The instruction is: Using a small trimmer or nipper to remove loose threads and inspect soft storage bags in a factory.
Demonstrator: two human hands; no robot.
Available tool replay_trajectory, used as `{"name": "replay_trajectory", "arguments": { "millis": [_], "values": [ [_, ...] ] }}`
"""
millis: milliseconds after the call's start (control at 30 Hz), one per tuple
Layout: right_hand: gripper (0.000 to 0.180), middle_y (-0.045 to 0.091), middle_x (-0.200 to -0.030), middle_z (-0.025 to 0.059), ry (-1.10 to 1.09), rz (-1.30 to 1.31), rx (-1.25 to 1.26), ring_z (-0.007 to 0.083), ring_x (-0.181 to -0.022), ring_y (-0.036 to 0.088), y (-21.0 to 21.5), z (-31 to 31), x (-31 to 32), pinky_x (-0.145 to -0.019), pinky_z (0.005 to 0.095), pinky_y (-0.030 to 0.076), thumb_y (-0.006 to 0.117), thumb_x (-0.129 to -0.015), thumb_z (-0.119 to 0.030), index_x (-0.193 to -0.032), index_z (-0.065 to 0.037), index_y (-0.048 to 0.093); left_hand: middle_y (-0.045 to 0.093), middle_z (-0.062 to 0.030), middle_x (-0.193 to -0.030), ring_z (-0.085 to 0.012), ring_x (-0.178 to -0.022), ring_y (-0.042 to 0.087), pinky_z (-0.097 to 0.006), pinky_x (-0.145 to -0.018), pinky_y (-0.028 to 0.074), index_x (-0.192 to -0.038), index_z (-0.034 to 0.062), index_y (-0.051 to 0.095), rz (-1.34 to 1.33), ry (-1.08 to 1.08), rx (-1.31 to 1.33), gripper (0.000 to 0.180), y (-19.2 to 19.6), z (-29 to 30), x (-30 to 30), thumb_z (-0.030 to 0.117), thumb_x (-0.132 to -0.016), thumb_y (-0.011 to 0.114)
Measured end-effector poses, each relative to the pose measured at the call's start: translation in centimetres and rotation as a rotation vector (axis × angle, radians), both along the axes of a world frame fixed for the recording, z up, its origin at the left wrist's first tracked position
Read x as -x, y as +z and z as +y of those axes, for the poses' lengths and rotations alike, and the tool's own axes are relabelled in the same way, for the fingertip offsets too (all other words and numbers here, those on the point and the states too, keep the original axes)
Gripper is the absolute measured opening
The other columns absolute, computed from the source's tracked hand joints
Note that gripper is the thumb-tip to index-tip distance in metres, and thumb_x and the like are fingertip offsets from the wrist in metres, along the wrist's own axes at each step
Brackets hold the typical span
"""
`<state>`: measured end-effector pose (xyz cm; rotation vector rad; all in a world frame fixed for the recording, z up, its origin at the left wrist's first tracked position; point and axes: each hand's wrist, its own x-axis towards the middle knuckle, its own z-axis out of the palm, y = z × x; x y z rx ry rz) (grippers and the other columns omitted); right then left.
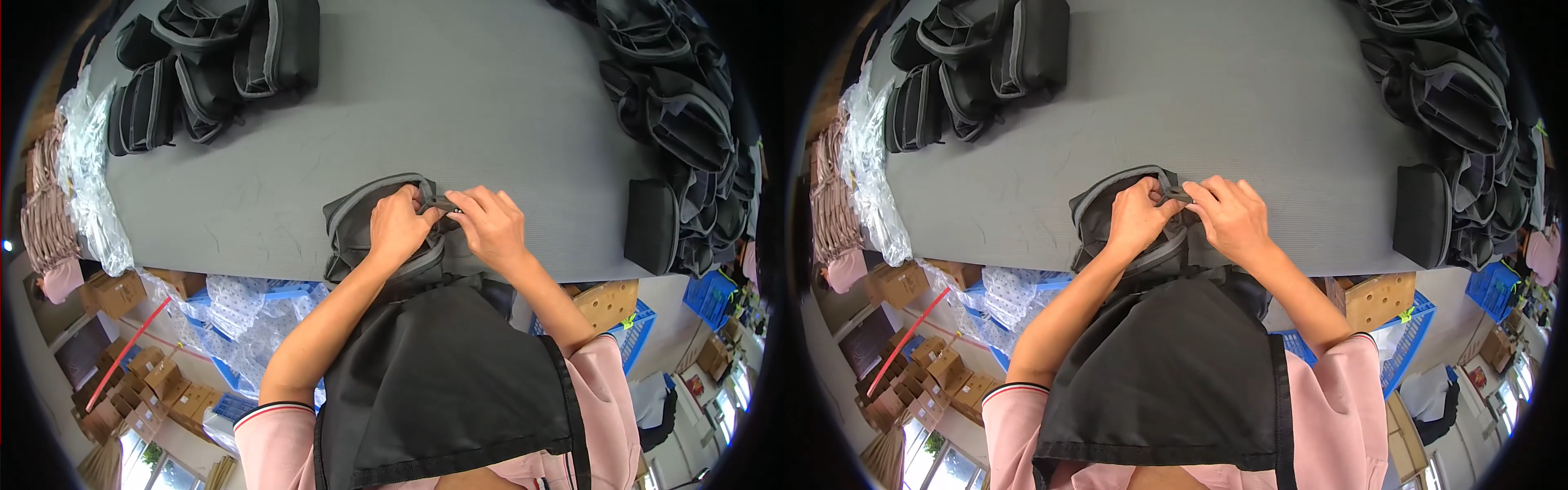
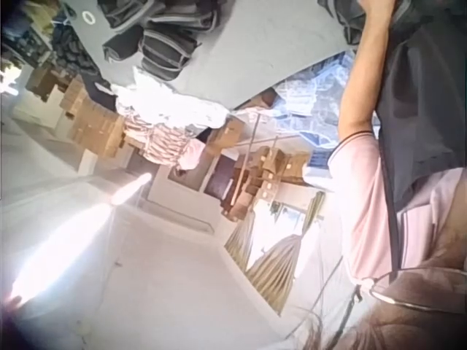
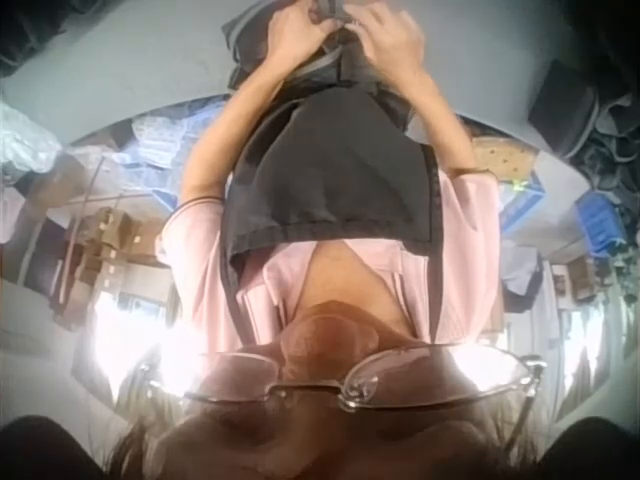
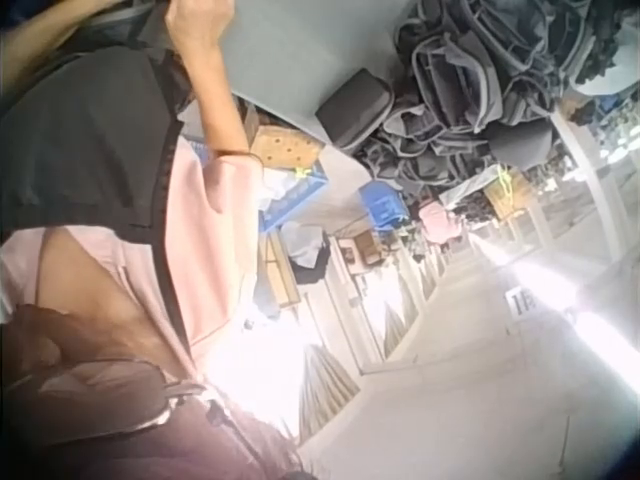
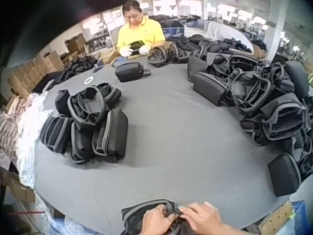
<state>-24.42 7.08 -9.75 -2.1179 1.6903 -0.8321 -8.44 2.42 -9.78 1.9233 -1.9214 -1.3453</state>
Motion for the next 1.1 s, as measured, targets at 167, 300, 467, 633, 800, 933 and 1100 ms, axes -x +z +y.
{"name": "replay_trajectory", "arguments": {
  "millis": [167, 300, 467, 633, 800, 933, 1100],
  "values": [
    [0.027, 0.056, -0.081, 0.0023, -0.004, 0.022, 0.069, 0.0174, -0.067, 0.056, -0.8, -0.4, -0.7, -0.058, 0.0286, 0.040, 0.067, -0.074, -0.009, -0.100, -0.009, 0.060, 0.065, -0.0180, -0.077, -0.0316, -0.074, 0.064, -0.039, -0.067, 0.048, -0.089, -0.0046, 0.062, -0.017, -0.018, -0.028, 0.044, 0.6, -0.2, 0.1, 0.033, -0.070, 0.073],
    [0.024, 0.058, -0.078, 0.0049, -0.285, -0.516, -0.230, 0.0184, -0.064, 0.057, -0.1, -0.1, -2.1, -0.056, 0.0292, 0.044, 0.068, -0.076, -0.014, -0.096, -0.007, 0.057, 0.065, -0.0187, -0.078, -0.0314, -0.075, 0.064, -0.039, -0.069, 0.049, -0.090, -0.0048, 0.061, 0.014, 0.007, 0.055, 0.043, 0.0, 0.2, -0.2, 0.031, -0.070, 0.072],
    [0.025, 0.056, -0.068, 0.0076, -0.228, -0.487, -0.636, 0.0200, -0.053, 0.050, -1.4, -2.4, -2.9, -0.051, 0.0317, 0.040, 0.067, -0.077, -0.023, -0.080, -0.004, 0.052, 0.065, -0.0179, -0.080, -0.0276, -0.074, 0.064, -0.036, -0.068, 0.049, -0.088, -0.0059, 0.060, 0.051, 0.031, -0.082, 0.037, -0.1, 0.1, -0.8, 0.026, -0.073, 0.069],
    [0.018, 0.037, -0.058, -0.0061, -0.247, -1.278, -0.891, 0.0018, -0.049, 0.029, -2.2, -3.0, -2.5, -0.043, 0.0185, 0.021, 0.060, -0.087, -0.016, -0.076, -0.005, 0.049, 0.063, -0.0104, -0.078, -0.0152, -0.067, 0.060, -0.028, -0.061, 0.049, -0.088, -0.0035, 0.060, 0.484, 0.294, -0.399, 0.024, -0.2, -0.3, -2.2, 0.021, -0.086, 0.058],
    [0.017, 0.039, -0.056, -0.0047, -0.398, -1.332, -0.758, 0.0027, -0.045, 0.030, -1.8, -1.0, -2.0, -0.040, 0.0190, 0.022, 0.054, -0.090, -0.017, -0.080, -0.003, 0.053, 0.060, -0.0057, -0.074, -0.0124, -0.064, 0.056, -0.026, -0.061, 0.048, -0.081, -0.0007, 0.059, 0.510, 0.493, -0.453, 0.027, 0.0, -0.3, -1.9, 0.021, -0.093, 0.049],
    [0.016, 0.042, -0.057, -0.0034, -0.381, -1.106, -0.723, 0.0030, -0.043, 0.032, -0.3, 0.2, -1.8, -0.039, 0.0189, 0.025, 0.053, -0.091, -0.019, -0.086, -0.004, 0.056, 0.061, -0.0079, -0.076, -0.0159, -0.067, 0.058, -0.029, -0.064, 0.049, -0.081, -0.0010, 0.059, 0.496, 0.542, -0.466, 0.033, 0.7, -0.3, -2.1, 0.027, -0.094, 0.047],
    [0.016, 0.046, -0.059, -0.0021, -0.390, -1.156, -0.816, 0.0030, -0.043, 0.033, -0.3, 0.5, -2.1, -0.037, 0.0191, 0.026, 0.054, -0.090, -0.021, -0.088, -0.005, 0.057, 0.064, -0.0149, -0.088, -0.0251, -0.080, 0.062, -0.035, -0.076, 0.048, -0.098, -0.0035, 0.058, 0.174, -0.045, -0.042, 0.045, 2.5, 1.2, -2.2, 0.037, -0.078, 0.063]
  ]
}}
